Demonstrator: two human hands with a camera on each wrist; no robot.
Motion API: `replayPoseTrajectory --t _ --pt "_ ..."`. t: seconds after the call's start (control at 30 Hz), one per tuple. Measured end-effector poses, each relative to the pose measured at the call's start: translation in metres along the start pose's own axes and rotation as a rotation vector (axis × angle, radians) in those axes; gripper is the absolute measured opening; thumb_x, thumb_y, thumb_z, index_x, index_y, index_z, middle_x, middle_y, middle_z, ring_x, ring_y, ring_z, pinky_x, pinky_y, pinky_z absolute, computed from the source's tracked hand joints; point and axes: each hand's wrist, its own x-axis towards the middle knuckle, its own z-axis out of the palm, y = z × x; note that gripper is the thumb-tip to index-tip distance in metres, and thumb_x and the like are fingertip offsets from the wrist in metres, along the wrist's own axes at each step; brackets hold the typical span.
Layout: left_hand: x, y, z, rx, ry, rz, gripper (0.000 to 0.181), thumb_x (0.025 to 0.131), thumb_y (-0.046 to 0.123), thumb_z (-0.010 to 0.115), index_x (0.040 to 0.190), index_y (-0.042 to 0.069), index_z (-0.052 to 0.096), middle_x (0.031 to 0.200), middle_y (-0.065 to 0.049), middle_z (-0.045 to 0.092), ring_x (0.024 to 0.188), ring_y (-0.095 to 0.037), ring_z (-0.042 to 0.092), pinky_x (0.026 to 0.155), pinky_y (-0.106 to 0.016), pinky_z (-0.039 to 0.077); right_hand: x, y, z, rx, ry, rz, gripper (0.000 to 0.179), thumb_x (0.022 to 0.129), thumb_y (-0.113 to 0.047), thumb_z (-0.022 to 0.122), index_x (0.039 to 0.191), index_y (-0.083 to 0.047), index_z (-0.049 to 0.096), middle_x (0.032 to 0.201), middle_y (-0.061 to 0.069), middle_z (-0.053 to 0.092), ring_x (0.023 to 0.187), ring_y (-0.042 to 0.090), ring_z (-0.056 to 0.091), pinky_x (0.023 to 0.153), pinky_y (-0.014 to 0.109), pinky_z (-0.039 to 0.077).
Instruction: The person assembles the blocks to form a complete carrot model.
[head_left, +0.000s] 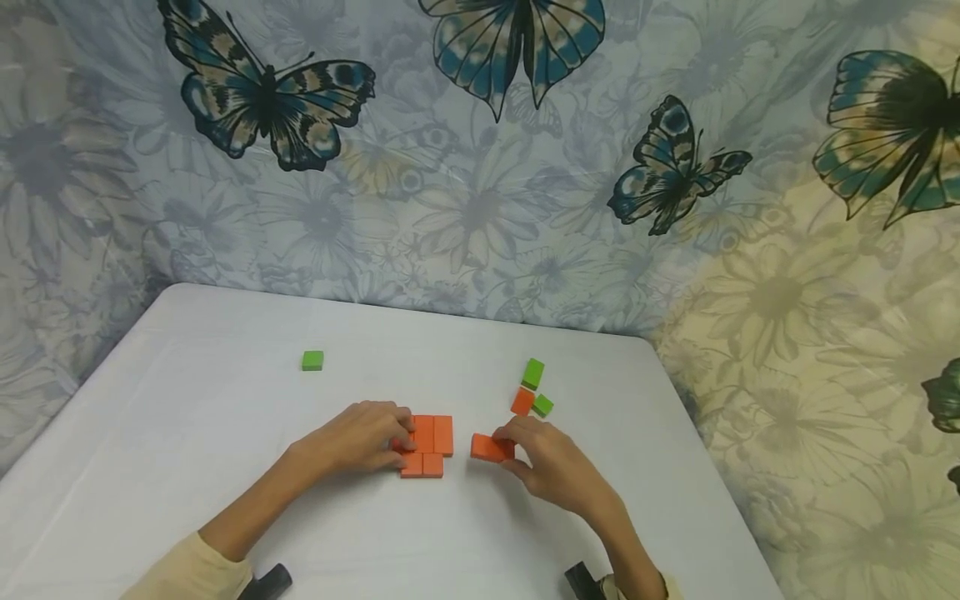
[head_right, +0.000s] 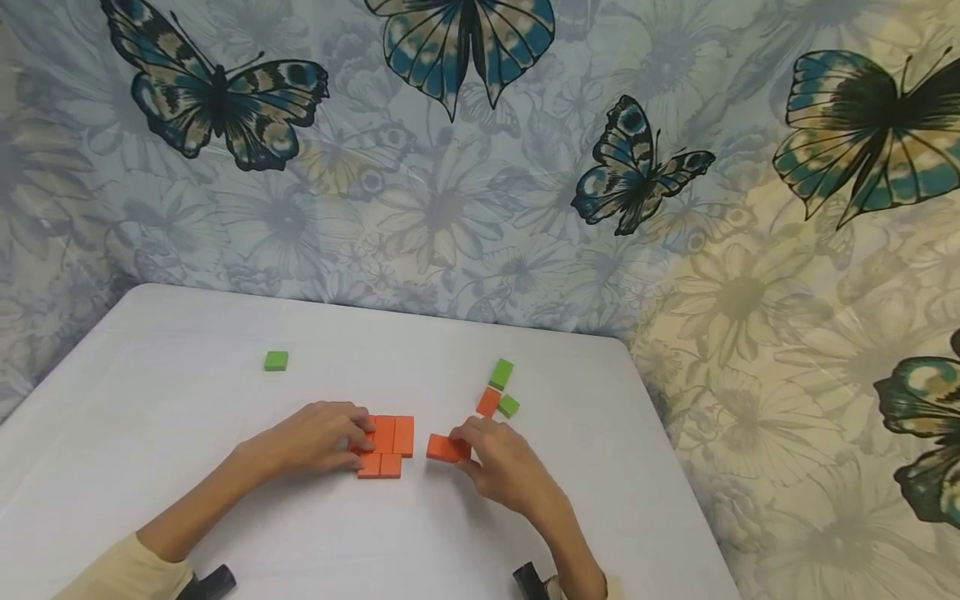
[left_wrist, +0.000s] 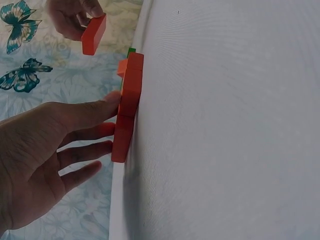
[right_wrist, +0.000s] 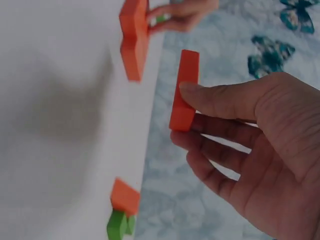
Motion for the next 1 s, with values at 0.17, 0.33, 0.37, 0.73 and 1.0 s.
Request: replayPoseTrajectory --t 0.17,0.33,0.37,0.73,1.0 --pt "0.000 0.001 0.000 0.007 -0.011 -0.015 0.024 0.084 0.028 0.088 0.106 0.020 0.085 0.104 0.006 0.073 0.098 -0.014 0.069 0.086 -0.032 0.059 0.006 -0.024 0.012 0.003 -0.105 -0.096 0.027 0.088 -0.009 0.083 0.114 -0.016 0.075 0.108 -0.007 0.075 0.097 0.007 0.067 0.090 0.025 0.059" --pt "0.000 0.000 -0.002 0.010 -0.011 -0.006 0.022 0.084 0.026 0.088 0.105 0.020 0.085 0.102 0.006 0.072 0.096 -0.014 0.068 0.084 -0.032 0.058 0.013 -0.041 0.029 -0.039 -0.135 -0.213 0.024 0.091 -0.011 0.080 0.113 -0.016 0.074 0.104 -0.009 0.072 0.091 0.005 0.062 0.086 0.019 0.054" --pt "0.000 -0.001 -0.002 0.012 -0.012 -0.003 0.022 0.084 0.026 0.088 0.105 0.021 0.085 0.102 0.006 0.072 0.096 -0.014 0.068 0.084 -0.031 0.058 0.014 -0.044 0.032 -0.058 -0.127 -0.238 0.023 0.091 -0.012 0.080 0.113 -0.017 0.074 0.103 -0.009 0.071 0.090 0.006 0.061 0.085 0.018 0.053" --pt "0.003 -0.001 0.001 -0.005 -0.025 -0.014 0.021 0.086 0.028 0.087 0.106 0.021 0.085 0.102 0.007 0.071 0.094 -0.011 0.066 0.083 -0.028 0.057 0.019 -0.054 0.055 -0.166 -0.112 -0.260 0.020 0.094 -0.025 0.079 0.112 -0.021 0.074 0.108 -0.009 0.067 0.102 0.009 0.059 0.092 0.026 0.047" --pt "0.002 0.001 -0.001 -0.006 -0.033 -0.029 0.022 0.085 0.028 0.088 0.106 0.020 0.085 0.102 0.006 0.071 0.094 -0.012 0.066 0.084 -0.030 0.057 0.025 -0.057 0.062 -0.206 -0.051 -0.255 0.027 0.089 -0.037 0.084 0.111 -0.023 0.080 0.101 -0.010 0.065 0.096 0.008 0.055 0.090 0.027 0.044"
